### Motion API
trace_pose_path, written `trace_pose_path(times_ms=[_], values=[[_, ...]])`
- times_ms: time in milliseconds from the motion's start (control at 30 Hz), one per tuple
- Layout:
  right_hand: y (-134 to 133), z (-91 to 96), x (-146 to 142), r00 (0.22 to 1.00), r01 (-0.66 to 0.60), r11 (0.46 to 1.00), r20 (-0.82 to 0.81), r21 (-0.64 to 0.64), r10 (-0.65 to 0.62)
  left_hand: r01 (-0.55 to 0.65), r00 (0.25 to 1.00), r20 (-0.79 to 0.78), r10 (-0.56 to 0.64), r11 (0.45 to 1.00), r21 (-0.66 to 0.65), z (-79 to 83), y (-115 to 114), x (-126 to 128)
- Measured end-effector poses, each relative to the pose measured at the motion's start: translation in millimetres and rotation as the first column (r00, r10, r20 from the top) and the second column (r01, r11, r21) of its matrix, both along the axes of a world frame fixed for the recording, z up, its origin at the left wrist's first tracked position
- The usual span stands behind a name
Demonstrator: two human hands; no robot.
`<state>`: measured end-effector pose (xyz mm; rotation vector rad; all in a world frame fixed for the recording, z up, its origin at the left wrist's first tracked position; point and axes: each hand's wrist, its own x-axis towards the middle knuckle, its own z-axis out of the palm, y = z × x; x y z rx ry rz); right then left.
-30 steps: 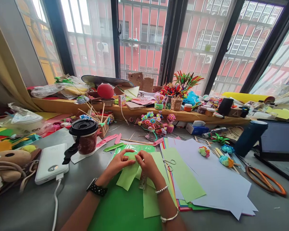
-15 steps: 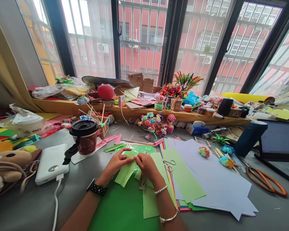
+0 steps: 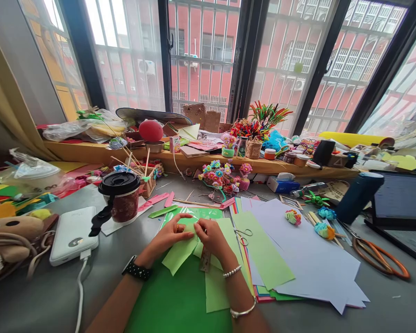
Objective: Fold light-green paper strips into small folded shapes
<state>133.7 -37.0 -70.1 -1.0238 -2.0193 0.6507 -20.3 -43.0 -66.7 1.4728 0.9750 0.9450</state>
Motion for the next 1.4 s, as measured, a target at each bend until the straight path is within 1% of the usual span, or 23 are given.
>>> trace_pose_path(times_ms=[100, 200, 300, 367, 500, 567, 700, 767, 800, 867, 933, 967, 1000, 1033, 1100, 1167, 1233, 1300, 1367, 1400], values=[[0.3, -0.1, 0.3, 1.0, 0.009, 0.999, -0.019, -0.035, -0.01, 0.009, 1.0, 0.014, -0.008, 1.0, -0.008, 0.7, -0.5, -0.1], [0.2, 0.2, 1.7, 1.0, -0.013, 0.997, -0.025, -0.073, 0.011, -0.069, 0.995, 0.067, 0.069, 0.998, -0.005, 2.4, -0.6, 0.0], [-0.4, 0.4, 2.8, 1.0, -0.027, 0.999, 0.006, -0.045, 0.027, -0.138, 0.984, 0.11, 0.139, 0.99, -0.009, 4.2, -0.7, 0.1], [-0.8, 0.3, 2.7, 0.999, -0.037, 0.998, 0.002, -0.043, 0.037, -0.15, 0.981, 0.125, 0.15, 0.989, -0.01, 4.8, -0.7, -0.1], [-0.7, 1.0, 2.3, 0.996, -0.06, 0.992, -0.074, -0.11, 0.052, -0.168, 0.975, 0.142, 0.169, 0.986, -0.018, 4.9, -1.0, -1.8], [-0.6, 2.3, 2.7, 0.989, -0.056, 0.988, -0.141, -0.145, 0.036, -0.138, 0.981, 0.131, 0.141, 0.99, -0.032, 4.7, -1.4, -2.9], [-0.3, 4.1, 3.8, 0.974, -0.074, 0.982, -0.222, -0.174, 0.034, -0.011, 0.998, 0.062, 0.012, 1.0, -0.009, 3.0, -1.5, -3.4], [0.5, 3.5, 4.4, 0.966, -0.082, 0.976, -0.259, -0.201, 0.028, -0.013, 0.998, 0.054, 0.013, 1.0, -0.009, 2.4, -0.7, -3.1], [1.2, 3.0, 5.0, 0.955, -0.072, 0.971, -0.298, -0.227, 0.001, -0.044, 0.996, 0.07, 0.045, 0.999, -0.024, 2.5, -0.1, -3.0], [2.7, 2.2, 6.7, 0.905, -0.034, 0.955, -0.414, -0.294, -0.095, -0.174, 0.975, 0.133, 0.181, 0.983, -0.064, 3.4, 1.8, -3.4], [4.0, 2.3, 8.2, 0.821, -0.01, 0.93, -0.535, -0.366, -0.201, -0.311, 0.919, 0.217, 0.328, 0.944, -0.109, 4.5, 3.7, -4.2], [4.3, 2.7, 8.3, 0.776, -0.017, 0.917, -0.584, -0.398, -0.239, -0.341, 0.897, 0.251, 0.365, 0.931, -0.134, 4.7, 4.5, -4.4], [4.3, 3.1, 7.9, 0.737, -0.034, 0.905, -0.622, -0.425, -0.264, -0.336, 0.891, 0.269, 0.367, 0.929, -0.156, 4.7, 4.9, -4.3], [3.8, 3.5, 6.8, 0.707, -0.063, 0.891, -0.65, -0.449, -0.278, -0.301, 0.902, 0.268, 0.339, 0.938, -0.174, 4.4, 5.1, -3.9], [2.0, 3.5, 2.4, 0.681, -0.139, 0.861, -0.679, -0.488, -0.275, -0.203, 0.948, 0.211, 0.24, 0.962, -0.182, 3.0, 4.4, -2.1], [-0.8, 2.4, -3.4, 0.699, -0.21, 0.828, -0.672, -0.52, -0.244, -0.157, 0.975, 0.135, 0.178, 0.975, -0.158, 1.4, 3.0, 0.3], [-3.3, 0.9, -8.3, 0.742, -0.244, 0.806, -0.639, -0.539, -0.203, -0.194, 0.973, 0.104, 0.207, 0.973, -0.122, 0.7, 1.4, 1.7], [-4.6, -0.1, -10.5, 0.794, -0.236, 0.807, -0.586, -0.541, -0.161, -0.264, 0.955, 0.114, 0.273, 0.96, -0.09, 1.5, 0.0, 1.7], [-4.2, -0.2, -9.5, 0.841, -0.211, 0.827, -0.528, -0.522, -0.119, -0.305, 0.942, 0.124, 0.313, 0.949, -0.08, 3.3, -1.1, 0.8], [-3.4, 0.0, -8.1, 0.856, -0.194, 0.843, -0.506, -0.502, -0.104, -0.306, 0.941, 0.123, 0.315, 0.948, -0.085, 4.4, -1.6, 0.3]])
